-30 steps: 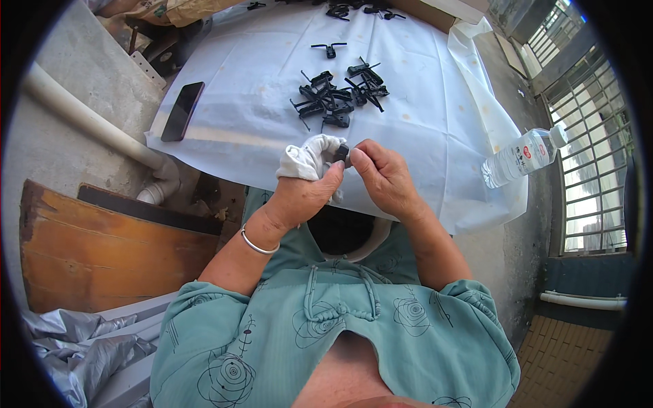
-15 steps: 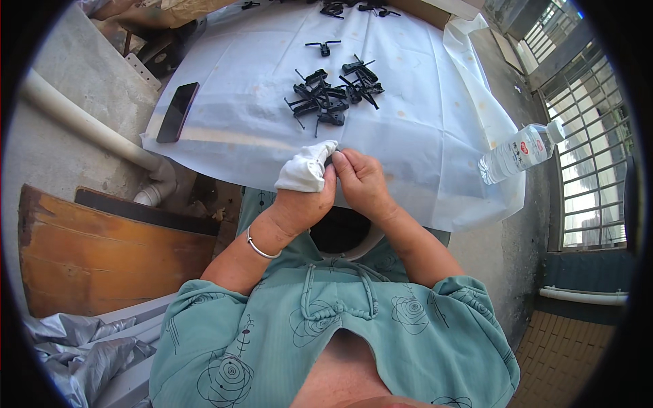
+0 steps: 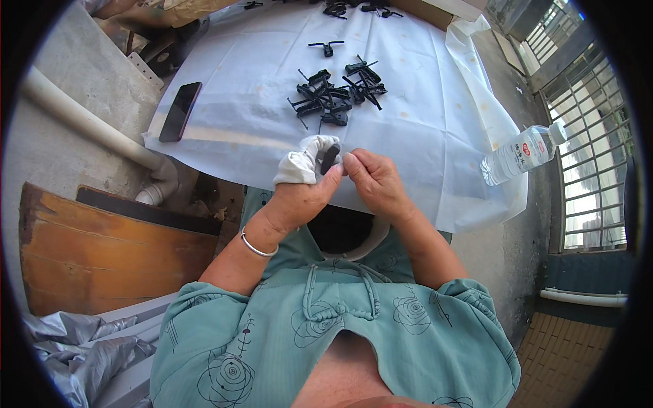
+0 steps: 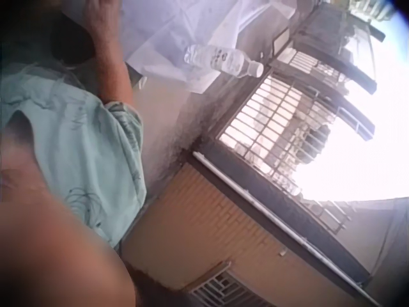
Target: Wiping and cleaning small black plastic components using a white cloth.
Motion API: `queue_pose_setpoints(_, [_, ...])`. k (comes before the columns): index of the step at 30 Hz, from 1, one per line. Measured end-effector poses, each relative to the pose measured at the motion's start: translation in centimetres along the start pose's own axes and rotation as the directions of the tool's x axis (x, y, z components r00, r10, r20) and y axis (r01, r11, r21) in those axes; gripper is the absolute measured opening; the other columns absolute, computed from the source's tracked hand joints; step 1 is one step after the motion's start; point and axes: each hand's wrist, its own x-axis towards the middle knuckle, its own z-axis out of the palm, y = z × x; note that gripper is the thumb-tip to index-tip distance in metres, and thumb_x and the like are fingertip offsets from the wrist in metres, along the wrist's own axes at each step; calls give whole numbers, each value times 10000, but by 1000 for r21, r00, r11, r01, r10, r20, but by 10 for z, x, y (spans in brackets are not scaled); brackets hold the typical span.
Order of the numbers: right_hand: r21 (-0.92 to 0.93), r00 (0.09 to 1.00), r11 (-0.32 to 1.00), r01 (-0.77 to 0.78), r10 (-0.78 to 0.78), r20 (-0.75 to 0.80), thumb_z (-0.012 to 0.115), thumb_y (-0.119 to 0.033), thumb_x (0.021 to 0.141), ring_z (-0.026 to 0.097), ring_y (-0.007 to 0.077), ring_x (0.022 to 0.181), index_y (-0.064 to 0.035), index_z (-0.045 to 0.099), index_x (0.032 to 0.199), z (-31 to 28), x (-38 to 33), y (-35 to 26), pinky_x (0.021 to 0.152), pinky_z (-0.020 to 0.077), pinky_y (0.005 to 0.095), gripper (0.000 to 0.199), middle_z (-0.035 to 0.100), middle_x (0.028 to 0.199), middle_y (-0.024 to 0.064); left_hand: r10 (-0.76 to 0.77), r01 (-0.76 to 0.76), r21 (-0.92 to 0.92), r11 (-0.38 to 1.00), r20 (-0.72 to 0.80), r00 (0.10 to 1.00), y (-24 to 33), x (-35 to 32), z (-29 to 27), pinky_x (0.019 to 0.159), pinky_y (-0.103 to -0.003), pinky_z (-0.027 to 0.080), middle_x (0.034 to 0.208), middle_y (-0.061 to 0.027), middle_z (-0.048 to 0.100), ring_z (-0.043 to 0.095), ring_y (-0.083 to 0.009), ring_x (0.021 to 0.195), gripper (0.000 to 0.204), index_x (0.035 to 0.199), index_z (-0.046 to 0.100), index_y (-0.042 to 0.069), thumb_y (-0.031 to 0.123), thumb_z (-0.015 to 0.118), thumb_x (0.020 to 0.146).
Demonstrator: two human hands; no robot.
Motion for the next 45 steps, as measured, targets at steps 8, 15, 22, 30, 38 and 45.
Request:
queue_pose_setpoints(8, [-287, 986, 945, 155, -133, 95, 637, -53, 782, 428, 82, 525, -6, 618, 828, -23, 1, -4, 496, 370, 226, 68, 524, 631, 48, -303, 341, -365, 866, 158, 940, 9, 5, -7, 524, -177, 377, 869, -12, 524, 412, -31, 620, 287, 1170, 425, 35, 73, 461, 888])
queue_pose_setpoints(15, [15, 997, 1000, -1, 0, 75, 636, -74, 801, 453, 77, 563, 12, 594, 803, -15, 6, -8, 539, 388, 213, 96, 540, 648, 48, -148, 233, -305, 923, 278, 949, 19, 3, -3, 670, -222, 411, 887, -31, 501, 449, -73, 750, 268, 1116, 449, 21, 48, 420, 851])
queue_pose_setpoints(22, [-229, 974, 970, 85, -32, 226, 481, -173, 903, 466, 124, 608, 29, 555, 781, -14, 7, -17, 590, 418, 289, 246, 538, 644, 74, -211, 271, -303, 914, 216, 953, 12, 3, -2, 712, -260, 419, 882, -73, 525, 486, -123, 784, 222, 1045, 452, 4, 35, 431, 826])
queue_pose_setpoints(30, [-66, 958, 995, -80, 95, 272, 503, -167, 886, 456, 102, 608, 25, 561, 763, -4, 13, 3, 583, 415, 284, 236, 536, 642, 66, -199, 206, -19, 978, 189, 962, 12, -6, -6, 762, -375, 443, 897, -185, 568, 558, -325, 843, 254, 1046, 491, -25, 95, 482, 822])
queue_pose_setpoints(38, [-755, 972, 648, 101, -227, -65, 614, -253, 787, 585, 305, 639, -25, 569, 864, -7, 64, 18, 590, 459, 395, 245, 607, 733, 146, 60, -132, 227, 965, 297, 953, 6, 5, -20, 778, -341, 466, 983, -149, 603, 585, -288, 883, 225, 1002, 595, -26, 120, 502, 859])
queue_pose_setpoints(45, [-671, 964, 738, 73, -225, -143, 606, -148, 784, 563, 282, 588, -21, 560, 813, -14, 29, 21, 551, 442, 371, 138, 574, 669, 128, -533, 594, -424, 683, 267, 803, -17, 5, -21, 487, -232, 444, 936, -65, 607, 587, -106, 641, 185, 1045, 527, 20, 123, 457, 909])
